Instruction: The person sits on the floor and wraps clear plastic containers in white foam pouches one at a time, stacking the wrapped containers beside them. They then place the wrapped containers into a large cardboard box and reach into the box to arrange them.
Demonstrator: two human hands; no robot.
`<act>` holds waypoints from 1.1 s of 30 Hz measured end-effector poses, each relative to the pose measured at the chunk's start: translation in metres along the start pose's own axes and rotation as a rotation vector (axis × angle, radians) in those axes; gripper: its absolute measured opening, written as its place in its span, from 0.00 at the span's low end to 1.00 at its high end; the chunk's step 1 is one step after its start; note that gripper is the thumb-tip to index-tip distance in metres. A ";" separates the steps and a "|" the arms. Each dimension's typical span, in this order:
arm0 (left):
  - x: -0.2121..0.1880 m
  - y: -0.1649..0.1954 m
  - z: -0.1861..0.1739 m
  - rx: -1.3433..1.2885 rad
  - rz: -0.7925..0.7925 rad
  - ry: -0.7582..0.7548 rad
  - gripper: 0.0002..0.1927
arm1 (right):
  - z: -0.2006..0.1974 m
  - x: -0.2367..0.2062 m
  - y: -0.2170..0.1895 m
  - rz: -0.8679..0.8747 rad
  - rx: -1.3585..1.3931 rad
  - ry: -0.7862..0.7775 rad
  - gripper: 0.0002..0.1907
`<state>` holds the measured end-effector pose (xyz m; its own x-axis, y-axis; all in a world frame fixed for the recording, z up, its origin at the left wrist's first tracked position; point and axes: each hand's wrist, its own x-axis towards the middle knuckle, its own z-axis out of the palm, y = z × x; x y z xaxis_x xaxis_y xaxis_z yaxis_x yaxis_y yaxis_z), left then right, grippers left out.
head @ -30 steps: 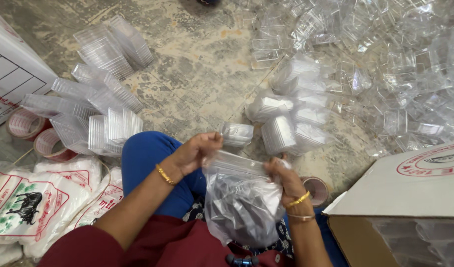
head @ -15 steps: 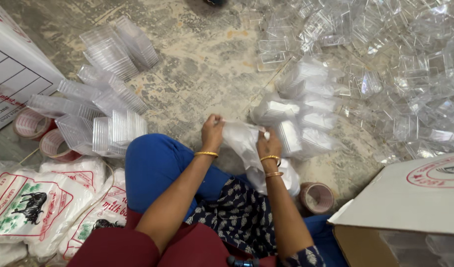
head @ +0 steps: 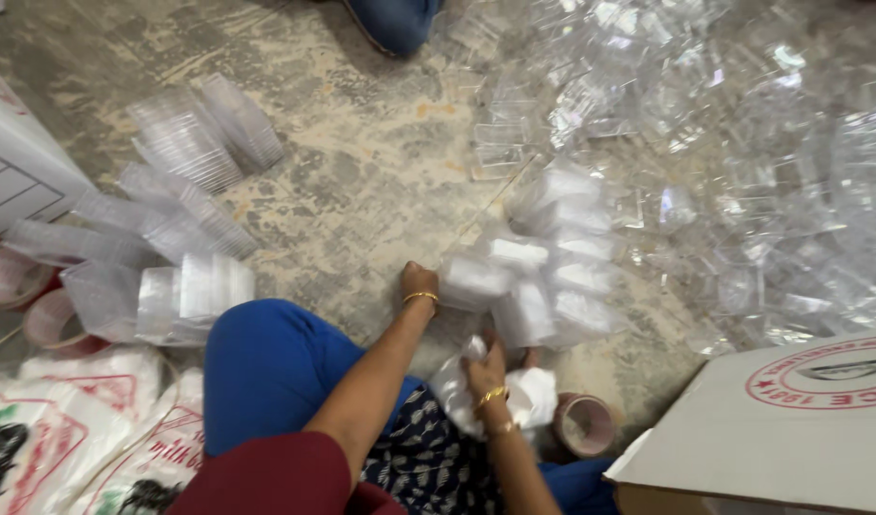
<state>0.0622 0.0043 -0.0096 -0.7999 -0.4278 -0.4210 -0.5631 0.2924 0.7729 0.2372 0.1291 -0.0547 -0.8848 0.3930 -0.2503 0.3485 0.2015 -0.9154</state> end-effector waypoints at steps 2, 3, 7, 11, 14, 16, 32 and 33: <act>0.001 0.011 0.018 0.032 -0.010 -0.055 0.13 | -0.006 -0.018 0.007 0.094 0.340 -0.047 0.29; 0.001 0.015 0.026 0.075 -0.015 -0.105 0.14 | -0.008 -0.025 0.008 0.166 0.552 -0.069 0.24; 0.011 0.029 0.029 0.197 -0.017 -0.211 0.23 | -0.026 -0.035 -0.017 0.312 0.691 0.001 0.11; 0.056 0.049 -0.058 0.440 0.659 0.428 0.40 | -0.045 -0.046 -0.072 0.201 0.796 0.065 0.14; 0.100 0.051 -0.197 0.829 0.557 0.531 0.32 | -0.052 -0.053 -0.110 0.181 0.817 -0.001 0.10; 0.101 0.027 -0.280 0.827 0.729 0.653 0.39 | -0.049 -0.055 -0.129 0.286 0.770 0.074 0.06; 0.082 0.002 -0.302 1.109 0.860 0.240 0.34 | -0.038 -0.096 -0.157 -0.184 0.727 0.074 0.06; 0.065 0.000 -0.278 1.026 1.062 0.244 0.31 | -0.037 -0.098 -0.158 -0.259 0.701 0.062 0.07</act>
<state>0.0674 -0.2610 0.0948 -0.9239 0.2655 0.2754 0.2635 0.9636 -0.0449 0.2803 0.0914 0.1265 -0.8855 0.4647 -0.0007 -0.1652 -0.3164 -0.9341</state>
